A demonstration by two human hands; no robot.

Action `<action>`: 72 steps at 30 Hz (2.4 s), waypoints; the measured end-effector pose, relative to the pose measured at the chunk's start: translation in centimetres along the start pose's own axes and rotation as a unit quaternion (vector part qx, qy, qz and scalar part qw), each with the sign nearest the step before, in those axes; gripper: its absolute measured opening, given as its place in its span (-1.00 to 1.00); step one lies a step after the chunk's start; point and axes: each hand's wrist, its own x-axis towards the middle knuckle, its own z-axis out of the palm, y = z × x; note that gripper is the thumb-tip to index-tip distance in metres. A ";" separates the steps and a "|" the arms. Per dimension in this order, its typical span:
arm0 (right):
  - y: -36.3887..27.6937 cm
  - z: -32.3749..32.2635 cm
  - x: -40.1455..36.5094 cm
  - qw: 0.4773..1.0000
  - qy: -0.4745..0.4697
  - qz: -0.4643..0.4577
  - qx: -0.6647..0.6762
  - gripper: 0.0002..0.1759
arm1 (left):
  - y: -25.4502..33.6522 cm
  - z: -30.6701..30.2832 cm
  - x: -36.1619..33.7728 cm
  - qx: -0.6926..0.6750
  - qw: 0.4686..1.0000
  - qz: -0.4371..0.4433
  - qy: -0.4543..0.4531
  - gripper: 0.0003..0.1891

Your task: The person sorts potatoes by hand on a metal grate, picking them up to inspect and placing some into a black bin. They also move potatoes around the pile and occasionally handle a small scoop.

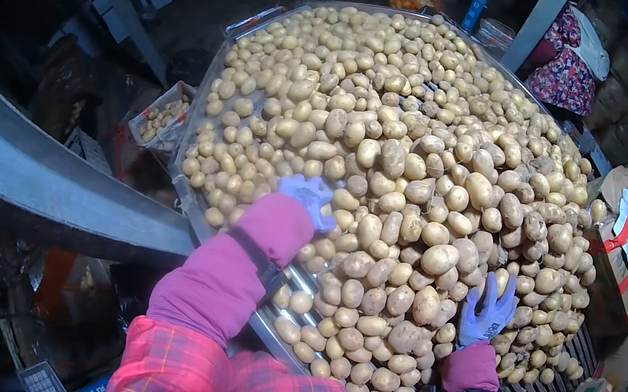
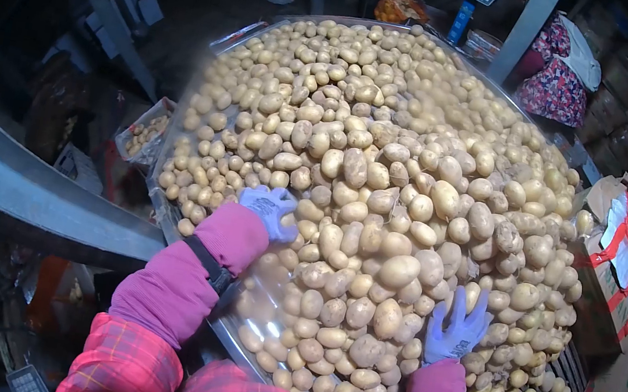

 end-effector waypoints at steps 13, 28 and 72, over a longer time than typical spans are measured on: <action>-0.2 -0.1 0.1 1.000 -0.003 0.010 0.001 -0.56 | -3.2 1.0 -3.5 -0.079 0.988 0.130 0.006 -0.45; 0.5 0.5 0.5 0.992 0.062 -0.107 -0.035 -0.55 | -11.5 7.6 -28.2 -0.890 0.428 -0.151 -0.038 -0.27; -0.2 0.1 0.4 0.999 0.014 -0.027 -0.018 -0.54 | -4.2 4.4 3.8 -0.037 0.983 0.068 0.167 -0.51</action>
